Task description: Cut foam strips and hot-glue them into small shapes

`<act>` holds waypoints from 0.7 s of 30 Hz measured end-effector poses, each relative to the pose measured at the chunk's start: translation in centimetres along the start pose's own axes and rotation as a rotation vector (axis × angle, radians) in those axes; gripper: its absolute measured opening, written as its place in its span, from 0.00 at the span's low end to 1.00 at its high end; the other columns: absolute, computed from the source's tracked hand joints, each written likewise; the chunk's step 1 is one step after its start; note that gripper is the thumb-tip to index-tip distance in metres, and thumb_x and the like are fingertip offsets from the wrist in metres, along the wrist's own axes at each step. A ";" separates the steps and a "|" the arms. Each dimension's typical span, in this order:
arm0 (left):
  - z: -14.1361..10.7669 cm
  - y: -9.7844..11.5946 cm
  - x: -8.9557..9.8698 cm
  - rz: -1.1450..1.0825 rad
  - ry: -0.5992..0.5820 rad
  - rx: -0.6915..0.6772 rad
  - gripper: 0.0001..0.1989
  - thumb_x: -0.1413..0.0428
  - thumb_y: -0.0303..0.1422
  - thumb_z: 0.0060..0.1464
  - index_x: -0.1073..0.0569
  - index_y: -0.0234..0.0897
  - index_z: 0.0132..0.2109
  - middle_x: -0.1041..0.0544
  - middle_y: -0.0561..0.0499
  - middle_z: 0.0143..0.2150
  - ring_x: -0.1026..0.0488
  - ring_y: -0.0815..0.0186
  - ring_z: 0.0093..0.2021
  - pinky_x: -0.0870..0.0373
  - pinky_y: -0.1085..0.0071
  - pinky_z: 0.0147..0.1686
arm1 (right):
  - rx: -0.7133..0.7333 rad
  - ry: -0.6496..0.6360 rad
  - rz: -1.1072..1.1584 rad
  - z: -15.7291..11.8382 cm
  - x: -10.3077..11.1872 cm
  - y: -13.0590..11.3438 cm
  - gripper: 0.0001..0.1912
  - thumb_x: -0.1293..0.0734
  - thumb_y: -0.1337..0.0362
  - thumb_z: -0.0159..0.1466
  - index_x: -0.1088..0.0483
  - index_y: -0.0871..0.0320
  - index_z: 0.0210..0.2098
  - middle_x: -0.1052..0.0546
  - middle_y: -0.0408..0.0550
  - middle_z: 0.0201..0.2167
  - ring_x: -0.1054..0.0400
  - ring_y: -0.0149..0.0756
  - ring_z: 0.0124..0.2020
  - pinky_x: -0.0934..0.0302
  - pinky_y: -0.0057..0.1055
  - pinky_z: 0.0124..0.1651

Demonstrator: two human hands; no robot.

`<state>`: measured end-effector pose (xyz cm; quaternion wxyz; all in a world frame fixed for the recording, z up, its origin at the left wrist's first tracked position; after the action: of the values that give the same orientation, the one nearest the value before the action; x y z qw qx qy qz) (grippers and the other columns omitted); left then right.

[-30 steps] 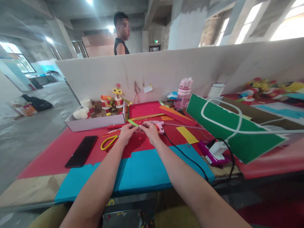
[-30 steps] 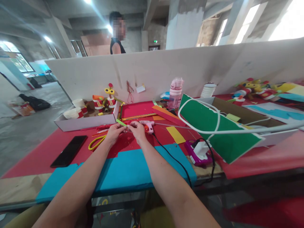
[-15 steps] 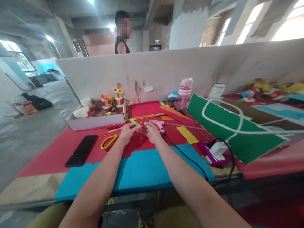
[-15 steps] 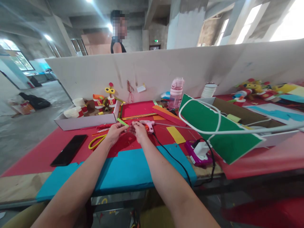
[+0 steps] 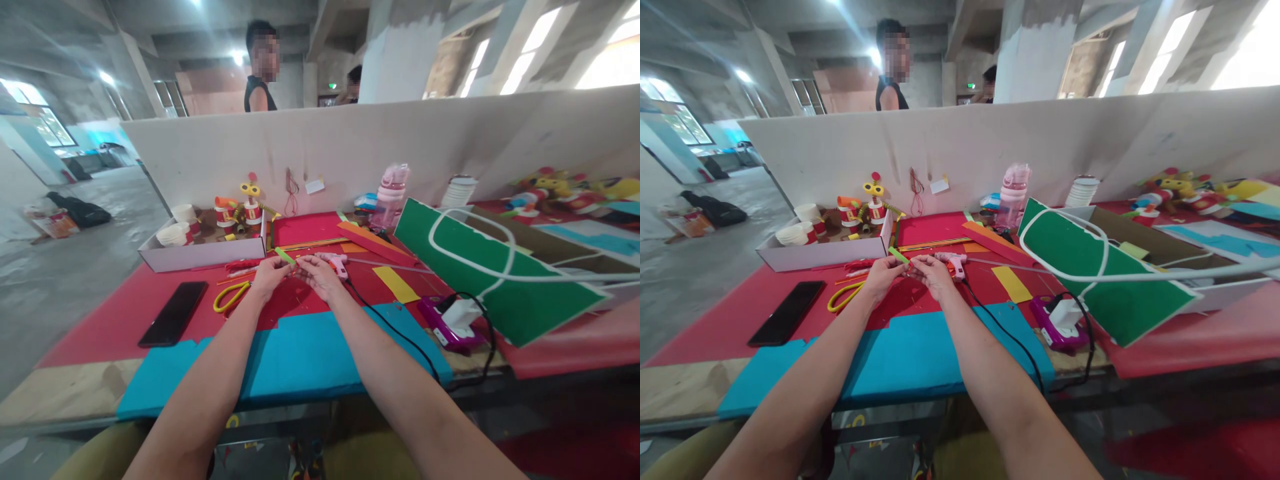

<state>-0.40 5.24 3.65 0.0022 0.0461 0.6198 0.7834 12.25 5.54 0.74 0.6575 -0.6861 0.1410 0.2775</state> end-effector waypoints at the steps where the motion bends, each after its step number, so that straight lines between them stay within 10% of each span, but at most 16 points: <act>1: 0.0 0.0 0.1 0.020 0.009 -0.004 0.09 0.37 0.34 0.39 0.28 0.33 0.24 0.28 0.53 0.21 0.33 0.71 0.23 0.39 0.74 0.27 | 0.010 -0.009 -0.018 0.0 -0.1 -0.1 0.17 0.22 0.61 0.42 0.28 0.58 0.28 0.24 0.39 0.24 0.30 0.27 0.26 0.32 0.28 0.38; 21: -0.1 -0.8 -0.9 -0.205 -0.091 0.062 0.12 0.37 0.36 0.41 0.25 0.32 0.32 0.27 0.53 0.24 0.33 0.72 0.23 0.37 0.73 0.28 | 0.149 0.075 -0.169 0.5 0.5 -0.6 0.15 0.24 0.56 0.46 0.29 0.58 0.26 0.26 0.40 0.21 0.33 0.28 0.23 0.35 0.27 0.32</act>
<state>0.44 5.27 2.81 0.1091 0.0177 0.6445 0.7566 12.87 6.16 0.91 0.7219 -0.6548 0.1273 0.1841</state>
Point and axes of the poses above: each hand's wrist, its own z-axis towards the middle knuckle, its own x-axis out of the back of the hand, y = z × x, the point moved 7 cm from there along z, towards the middle knuckle
